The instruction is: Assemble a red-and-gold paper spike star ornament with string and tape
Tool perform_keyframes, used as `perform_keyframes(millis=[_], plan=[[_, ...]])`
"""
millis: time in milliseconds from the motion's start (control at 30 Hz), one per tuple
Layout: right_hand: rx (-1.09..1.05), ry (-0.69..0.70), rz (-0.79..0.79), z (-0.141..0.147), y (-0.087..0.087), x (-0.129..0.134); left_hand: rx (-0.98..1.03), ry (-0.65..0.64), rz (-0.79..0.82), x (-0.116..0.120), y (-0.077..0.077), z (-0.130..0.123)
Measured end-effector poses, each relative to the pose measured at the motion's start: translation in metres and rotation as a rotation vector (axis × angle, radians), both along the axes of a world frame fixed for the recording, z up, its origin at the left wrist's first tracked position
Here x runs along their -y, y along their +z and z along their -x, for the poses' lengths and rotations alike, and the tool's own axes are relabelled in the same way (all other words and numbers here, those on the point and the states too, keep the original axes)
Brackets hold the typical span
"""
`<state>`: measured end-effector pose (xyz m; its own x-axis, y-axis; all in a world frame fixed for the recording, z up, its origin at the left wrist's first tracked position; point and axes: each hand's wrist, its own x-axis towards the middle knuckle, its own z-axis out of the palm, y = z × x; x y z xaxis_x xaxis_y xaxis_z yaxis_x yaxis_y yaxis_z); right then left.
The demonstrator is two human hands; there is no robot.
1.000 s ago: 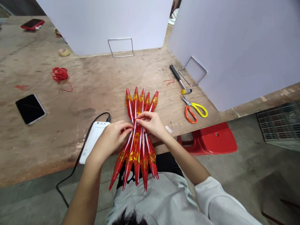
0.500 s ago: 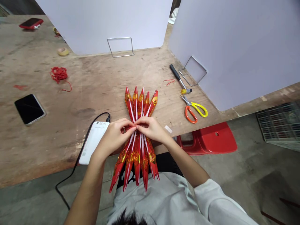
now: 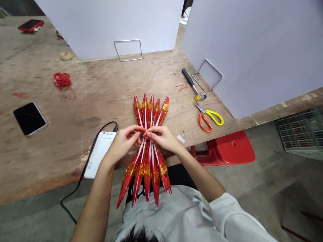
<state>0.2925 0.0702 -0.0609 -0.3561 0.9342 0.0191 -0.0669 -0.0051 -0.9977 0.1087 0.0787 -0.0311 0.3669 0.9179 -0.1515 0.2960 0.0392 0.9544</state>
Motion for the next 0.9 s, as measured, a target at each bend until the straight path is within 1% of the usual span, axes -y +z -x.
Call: perform_keyframes(millis=[67,167,400,667,800,900], plan=[[-0.060,-0.014,0.012,0.001,-0.001,0.001,-0.004,-0.041,0.018,0.000,0.001,-0.001],[-0.115,-0.042,0.002,0.002,-0.002,0.002,-0.034,-0.054,0.003,0.001,0.002,-0.003],[-0.149,-0.078,0.013,0.003,-0.001,0.005,0.010,-0.068,0.030,-0.005,-0.002,-0.008],[-0.178,-0.141,0.051,0.005,-0.004,0.005,0.011,-0.119,0.029,-0.009,-0.001,-0.009],[-0.178,-0.176,0.062,0.006,-0.006,0.005,-0.009,-0.106,0.003,-0.005,0.002,-0.009],[-0.163,-0.187,0.070,0.007,-0.006,0.006,-0.110,-0.065,-0.084,0.000,0.006,-0.012]])
